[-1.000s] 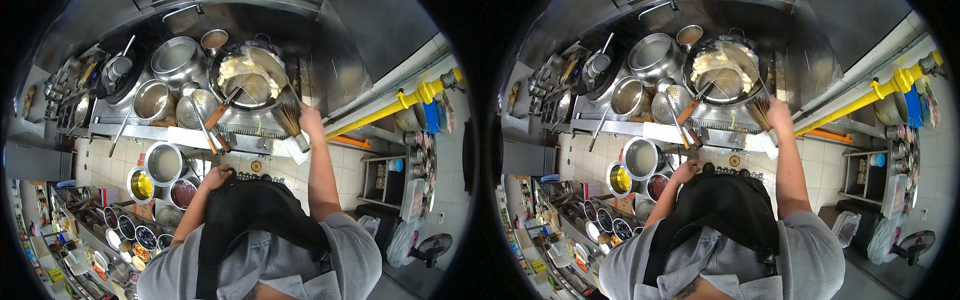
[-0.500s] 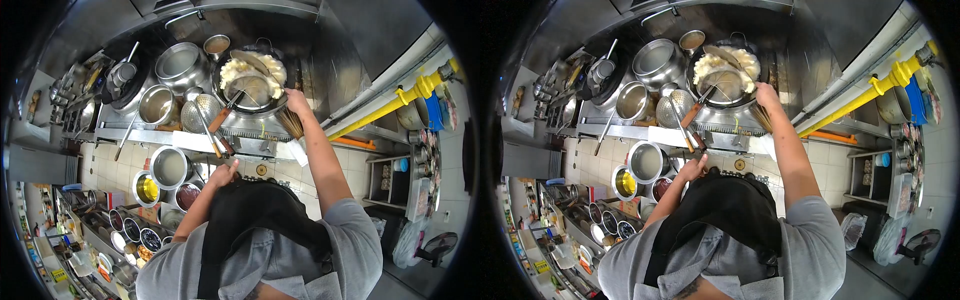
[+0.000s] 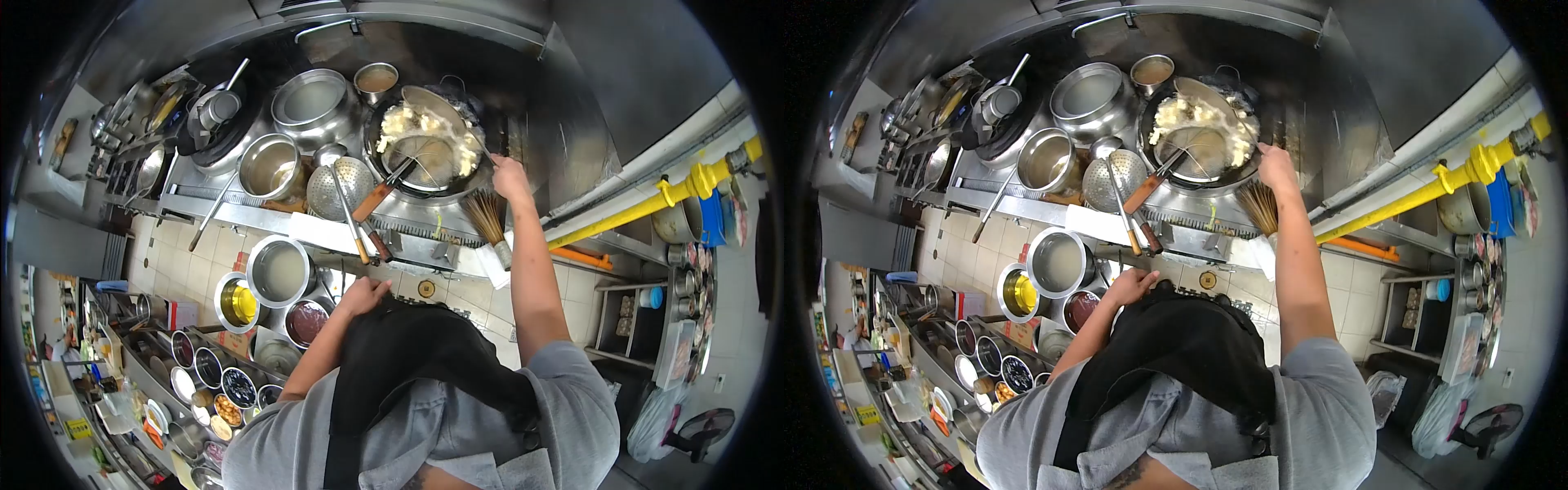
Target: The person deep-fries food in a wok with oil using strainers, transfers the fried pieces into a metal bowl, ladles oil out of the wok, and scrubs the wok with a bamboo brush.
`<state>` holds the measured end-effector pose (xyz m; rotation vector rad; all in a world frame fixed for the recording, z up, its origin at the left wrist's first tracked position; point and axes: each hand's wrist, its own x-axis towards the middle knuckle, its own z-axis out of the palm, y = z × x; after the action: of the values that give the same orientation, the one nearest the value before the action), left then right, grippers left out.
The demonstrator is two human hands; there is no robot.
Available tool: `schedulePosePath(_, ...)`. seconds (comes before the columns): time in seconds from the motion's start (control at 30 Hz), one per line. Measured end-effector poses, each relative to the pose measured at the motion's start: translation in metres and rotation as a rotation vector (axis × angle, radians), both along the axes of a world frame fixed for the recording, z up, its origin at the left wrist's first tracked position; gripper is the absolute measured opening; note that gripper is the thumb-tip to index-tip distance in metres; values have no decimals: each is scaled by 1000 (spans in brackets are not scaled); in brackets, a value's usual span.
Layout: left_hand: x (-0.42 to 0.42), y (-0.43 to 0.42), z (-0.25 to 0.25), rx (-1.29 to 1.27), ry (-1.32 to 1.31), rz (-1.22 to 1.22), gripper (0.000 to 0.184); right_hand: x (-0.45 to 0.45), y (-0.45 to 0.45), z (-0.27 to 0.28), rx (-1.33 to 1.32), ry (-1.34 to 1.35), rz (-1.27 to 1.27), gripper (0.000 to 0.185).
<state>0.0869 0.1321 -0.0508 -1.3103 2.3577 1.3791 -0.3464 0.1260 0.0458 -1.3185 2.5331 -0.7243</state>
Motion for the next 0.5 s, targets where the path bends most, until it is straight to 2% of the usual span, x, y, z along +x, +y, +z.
schedulePosePath(0.07, -4, -4, 5, -22, 20, 27, 59, 14, 10, 29, 23, 16, 10, 38)
schedulePosePath(0.13, -11, -11, 6, -279, 97, 152, 51, 32, 14, 42, 1, 3, -9, 38)
schedulePosePath(0.17, -15, -20, 9, -340, 117, 142, 40, 38, 14, 45, -21, -10, -36, 38)
schedulePosePath(0.3, -37, -63, 4, -636, 289, 195, 26, 41, -7, 23, 52, 32, 98, 38)
schedulePosePath(0.33, -43, -73, 4, -639, 289, 199, 26, 35, -15, 9, 147, 67, 147, 46)
schedulePosePath(0.37, -50, -82, 4, -729, 233, 182, 30, 28, -14, -6, 144, 69, 148, 46)
schedulePosePath(0.4, -58, -90, 3, -821, 179, 166, 40, 24, -14, -13, 143, 95, 119, 47)
schedulePosePath(0.43, -66, -97, 0, -828, 186, 175, 40, 27, -17, -3, 139, 126, 92, 48)
schedulePosePath(0.5, -77, -108, -12, -917, 58, 153, 61, 32, -5, 23, 162, 114, 94, 47)
